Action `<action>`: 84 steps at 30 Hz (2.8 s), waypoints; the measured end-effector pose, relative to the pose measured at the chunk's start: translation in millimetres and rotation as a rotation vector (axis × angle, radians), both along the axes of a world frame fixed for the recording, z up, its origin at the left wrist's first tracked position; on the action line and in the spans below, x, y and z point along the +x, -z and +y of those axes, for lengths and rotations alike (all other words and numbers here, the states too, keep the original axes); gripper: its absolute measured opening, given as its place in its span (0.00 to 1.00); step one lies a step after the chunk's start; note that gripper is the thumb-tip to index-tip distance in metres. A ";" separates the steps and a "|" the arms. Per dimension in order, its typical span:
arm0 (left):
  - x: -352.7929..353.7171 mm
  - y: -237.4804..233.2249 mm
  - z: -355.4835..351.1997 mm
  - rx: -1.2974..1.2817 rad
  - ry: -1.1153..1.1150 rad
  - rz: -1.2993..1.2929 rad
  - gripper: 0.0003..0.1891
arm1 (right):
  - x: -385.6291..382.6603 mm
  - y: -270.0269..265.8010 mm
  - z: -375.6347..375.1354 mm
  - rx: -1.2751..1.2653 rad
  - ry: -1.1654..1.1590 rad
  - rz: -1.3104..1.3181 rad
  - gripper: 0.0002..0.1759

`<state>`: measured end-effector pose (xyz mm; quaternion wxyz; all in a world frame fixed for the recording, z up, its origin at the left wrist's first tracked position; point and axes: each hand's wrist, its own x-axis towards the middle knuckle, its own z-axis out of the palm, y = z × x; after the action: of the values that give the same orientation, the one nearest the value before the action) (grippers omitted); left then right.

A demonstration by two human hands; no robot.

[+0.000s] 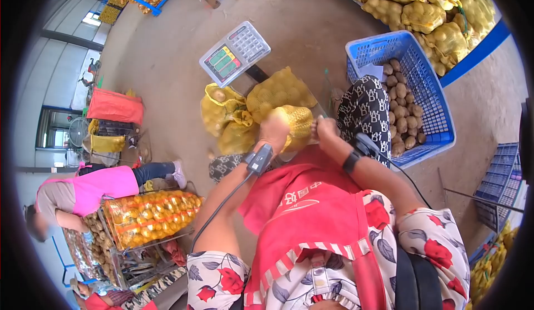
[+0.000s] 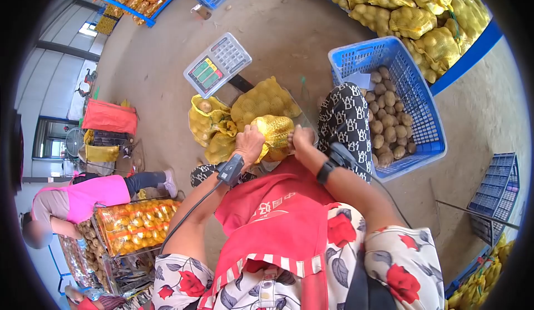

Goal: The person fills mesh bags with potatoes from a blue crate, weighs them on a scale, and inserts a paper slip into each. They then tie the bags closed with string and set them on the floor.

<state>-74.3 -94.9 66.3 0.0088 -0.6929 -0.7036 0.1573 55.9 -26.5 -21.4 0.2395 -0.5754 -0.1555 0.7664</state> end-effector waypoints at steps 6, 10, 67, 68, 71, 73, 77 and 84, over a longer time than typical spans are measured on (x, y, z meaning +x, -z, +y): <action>-2.7 29.5 -1.3 0.284 0.263 -0.177 0.10 | -86.0 89.7 79.1 1.232 -0.786 -0.309 0.14; 6.9 -15.3 2.5 -0.078 0.501 0.121 0.11 | -136.7 -28.0 61.6 1.303 -1.500 -0.199 0.16; -0.4 64.0 -49.5 0.420 -1.471 -2.022 0.09 | -10.2 -35.6 -21.9 1.044 -0.882 -0.189 0.18; -2.6 67.0 -52.4 0.358 -1.532 -2.253 0.10 | -10.1 -36.6 -22.3 1.051 -0.877 -0.219 0.16; 8.6 48.2 -51.6 0.333 -1.615 -2.524 0.14 | -7.2 -45.7 -20.5 1.067 -0.903 -0.248 0.15; 15.4 47.5 -53.9 0.364 -1.594 -2.549 0.15 | -3.3 -46.7 -20.8 1.073 -0.935 -0.258 0.14; 19.2 66.3 -56.9 0.483 -1.588 -2.549 0.13 | -4.2 -52.4 -21.4 1.633 -0.863 -0.401 0.11; 15.4 120.2 -56.6 0.627 -1.470 -2.242 0.03 | -3.0 -63.6 -22.1 1.971 -1.085 -0.323 0.08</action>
<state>-58.9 -151.5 -53.9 -0.4880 0.1114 -0.5408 -0.6760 53.0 -48.6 42.2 0.2013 -0.0853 -0.9484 0.2297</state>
